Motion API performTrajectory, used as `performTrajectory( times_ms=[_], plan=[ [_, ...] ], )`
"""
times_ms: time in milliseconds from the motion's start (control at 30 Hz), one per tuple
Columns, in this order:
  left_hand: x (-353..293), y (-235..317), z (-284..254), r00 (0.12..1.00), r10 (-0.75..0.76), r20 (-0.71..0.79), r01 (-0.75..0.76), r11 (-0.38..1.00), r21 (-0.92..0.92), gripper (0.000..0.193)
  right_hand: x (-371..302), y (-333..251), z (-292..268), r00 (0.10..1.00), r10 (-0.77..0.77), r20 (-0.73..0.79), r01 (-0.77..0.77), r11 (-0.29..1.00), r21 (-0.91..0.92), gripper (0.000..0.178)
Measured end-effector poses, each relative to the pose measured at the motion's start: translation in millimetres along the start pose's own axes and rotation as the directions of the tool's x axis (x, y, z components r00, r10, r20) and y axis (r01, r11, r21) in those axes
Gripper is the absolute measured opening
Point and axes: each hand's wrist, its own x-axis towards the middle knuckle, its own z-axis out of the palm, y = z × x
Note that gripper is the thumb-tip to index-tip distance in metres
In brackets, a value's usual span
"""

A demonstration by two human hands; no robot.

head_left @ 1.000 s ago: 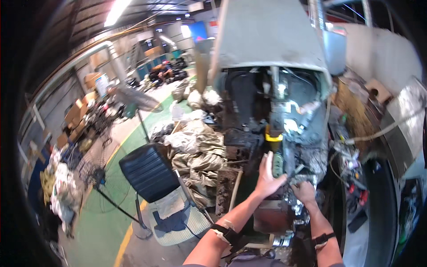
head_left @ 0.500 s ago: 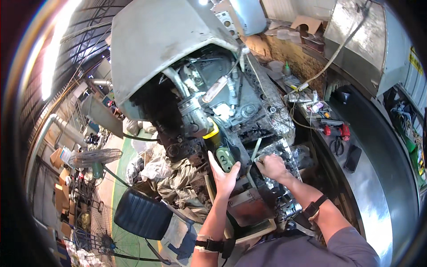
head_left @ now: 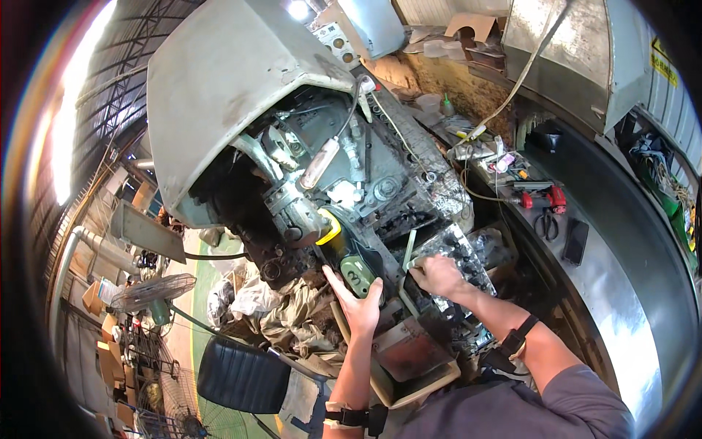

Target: Shaping and lasting a shoe upper using a specialized lasting machine.

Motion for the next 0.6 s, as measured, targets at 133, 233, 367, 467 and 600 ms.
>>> performTrajectory(
  times_ms=[133,233,367,467,600],
  plan=[
    [2,-1,-3,0.999,-0.042,0.034,0.045,0.997,-0.063,0.106,-2,-2,-1,1.0,-0.004,-0.031,0.005,1.0,0.019,0.03],
    [4,-9,-6,0.998,-0.035,0.044,0.038,0.996,-0.081,0.101,-2,-5,0,0.999,-0.015,-0.051,0.016,1.0,0.022,0.028],
    [3,-6,-8,0.999,-0.013,0.045,0.016,0.997,-0.069,0.101,-1,-8,-1,0.997,-0.042,-0.066,0.043,0.999,0.012,0.027],
    [7,1,-7,0.998,0.006,0.057,-0.004,1.0,-0.029,0.102,2,-7,-1,0.99,-0.069,-0.121,0.072,0.997,0.022,0.028],
    [11,6,-18,0.993,0.002,0.12,0.021,0.982,-0.188,0.083,2,-5,-2,0.992,-0.031,-0.12,0.04,0.997,0.068,0.032]
  ],
)
